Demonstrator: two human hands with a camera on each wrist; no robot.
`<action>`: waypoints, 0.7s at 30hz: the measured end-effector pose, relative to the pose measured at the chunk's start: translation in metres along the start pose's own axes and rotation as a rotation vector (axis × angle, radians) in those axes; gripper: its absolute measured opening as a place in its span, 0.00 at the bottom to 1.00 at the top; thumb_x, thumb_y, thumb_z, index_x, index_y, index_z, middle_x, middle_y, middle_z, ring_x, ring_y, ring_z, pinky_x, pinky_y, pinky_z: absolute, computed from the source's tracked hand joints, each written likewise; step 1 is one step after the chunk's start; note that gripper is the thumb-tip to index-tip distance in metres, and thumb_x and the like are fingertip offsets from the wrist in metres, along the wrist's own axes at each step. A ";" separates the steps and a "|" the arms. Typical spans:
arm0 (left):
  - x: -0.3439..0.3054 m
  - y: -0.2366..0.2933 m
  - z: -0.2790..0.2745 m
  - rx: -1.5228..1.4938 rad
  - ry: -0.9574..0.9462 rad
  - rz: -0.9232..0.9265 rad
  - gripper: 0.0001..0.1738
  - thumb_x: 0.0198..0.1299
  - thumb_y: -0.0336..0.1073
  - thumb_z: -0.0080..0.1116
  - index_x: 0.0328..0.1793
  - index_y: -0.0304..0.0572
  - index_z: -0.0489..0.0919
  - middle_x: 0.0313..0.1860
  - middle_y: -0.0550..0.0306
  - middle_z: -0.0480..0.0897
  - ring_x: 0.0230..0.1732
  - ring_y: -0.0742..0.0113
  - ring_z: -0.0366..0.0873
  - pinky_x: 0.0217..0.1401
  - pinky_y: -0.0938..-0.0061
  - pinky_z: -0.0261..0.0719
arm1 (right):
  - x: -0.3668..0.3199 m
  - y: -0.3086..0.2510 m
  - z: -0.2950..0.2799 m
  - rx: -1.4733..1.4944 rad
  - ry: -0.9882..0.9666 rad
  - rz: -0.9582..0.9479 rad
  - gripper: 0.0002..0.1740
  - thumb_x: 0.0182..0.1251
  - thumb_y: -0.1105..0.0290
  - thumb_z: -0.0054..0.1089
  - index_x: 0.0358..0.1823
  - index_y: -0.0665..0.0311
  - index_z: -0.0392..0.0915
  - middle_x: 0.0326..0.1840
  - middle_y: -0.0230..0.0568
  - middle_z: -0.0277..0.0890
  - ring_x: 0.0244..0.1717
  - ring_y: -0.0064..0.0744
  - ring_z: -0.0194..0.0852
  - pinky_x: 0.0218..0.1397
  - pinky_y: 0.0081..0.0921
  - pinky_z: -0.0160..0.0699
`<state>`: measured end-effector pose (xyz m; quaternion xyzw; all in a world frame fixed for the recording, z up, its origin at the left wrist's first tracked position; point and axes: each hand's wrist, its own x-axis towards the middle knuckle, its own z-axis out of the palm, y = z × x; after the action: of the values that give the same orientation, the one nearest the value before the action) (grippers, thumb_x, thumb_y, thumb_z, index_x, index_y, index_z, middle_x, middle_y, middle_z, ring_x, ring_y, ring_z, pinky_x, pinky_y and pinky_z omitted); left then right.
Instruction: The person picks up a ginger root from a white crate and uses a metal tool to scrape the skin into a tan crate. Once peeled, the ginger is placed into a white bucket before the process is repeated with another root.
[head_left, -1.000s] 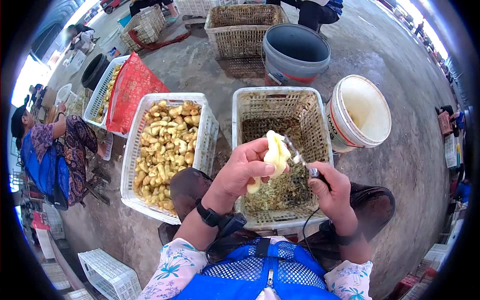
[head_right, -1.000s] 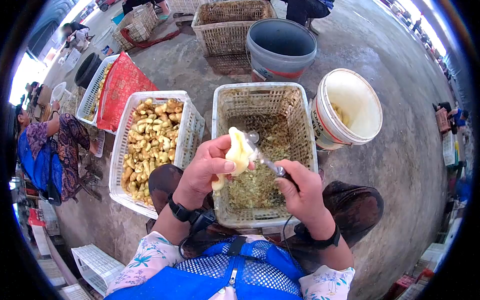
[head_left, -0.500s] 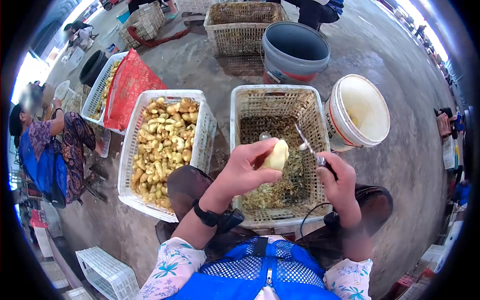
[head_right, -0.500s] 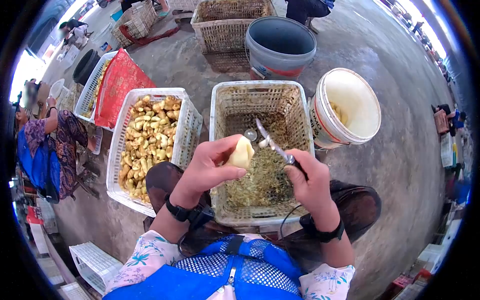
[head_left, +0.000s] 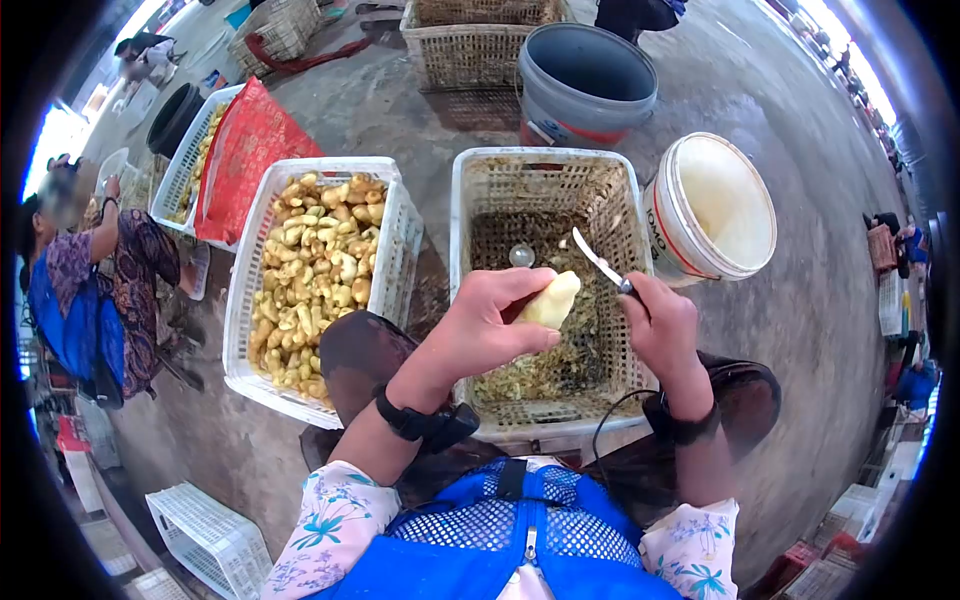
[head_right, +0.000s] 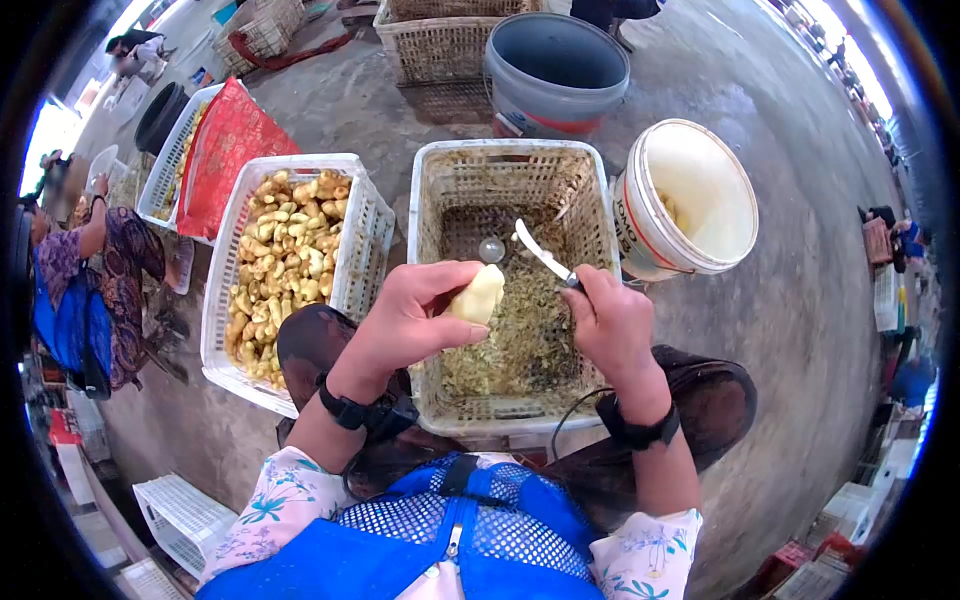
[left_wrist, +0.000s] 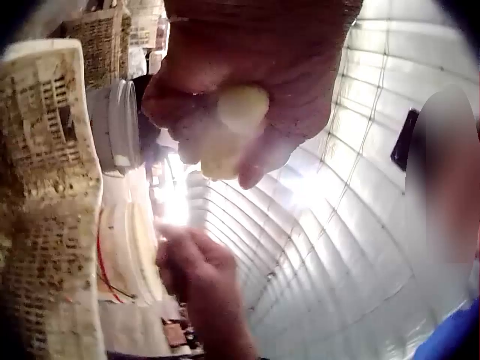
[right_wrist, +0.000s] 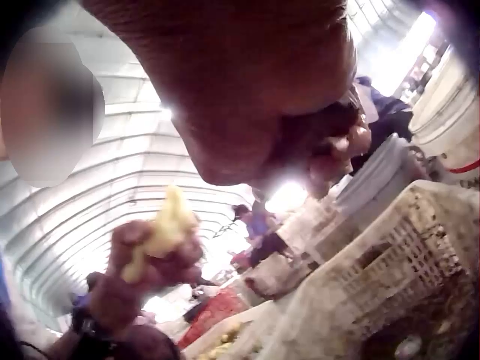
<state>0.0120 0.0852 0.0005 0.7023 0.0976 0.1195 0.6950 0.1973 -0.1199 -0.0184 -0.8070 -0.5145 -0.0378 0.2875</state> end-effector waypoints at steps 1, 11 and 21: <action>0.000 0.009 0.002 -0.178 -0.002 -0.099 0.34 0.50 0.28 0.72 0.67 0.29 0.79 0.48 0.54 0.87 0.45 0.70 0.84 0.50 0.76 0.80 | -0.003 0.007 0.006 0.101 0.005 0.057 0.13 0.69 0.72 0.67 0.54 0.65 0.81 0.31 0.45 0.79 0.29 0.43 0.79 0.32 0.35 0.76; 0.010 -0.003 -0.002 -0.962 0.052 -0.110 0.25 0.74 0.42 0.56 0.67 0.28 0.72 0.55 0.37 0.85 0.44 0.60 0.84 0.44 0.71 0.81 | -0.007 -0.031 0.010 1.003 -0.138 0.588 0.13 0.83 0.66 0.56 0.56 0.69 0.80 0.31 0.29 0.77 0.23 0.14 0.68 0.25 0.15 0.65; 0.016 -0.005 0.006 -1.072 0.000 -0.232 0.27 0.74 0.48 0.51 0.63 0.27 0.76 0.42 0.46 0.84 0.36 0.58 0.81 0.39 0.69 0.77 | -0.018 -0.014 0.002 1.208 -0.017 0.650 0.16 0.84 0.62 0.53 0.56 0.68 0.79 0.32 0.31 0.79 0.23 0.14 0.69 0.24 0.13 0.65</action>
<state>0.0288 0.0844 -0.0038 0.2344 0.0996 0.0750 0.9641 0.1767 -0.1294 -0.0208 -0.6190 -0.1791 0.3501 0.6798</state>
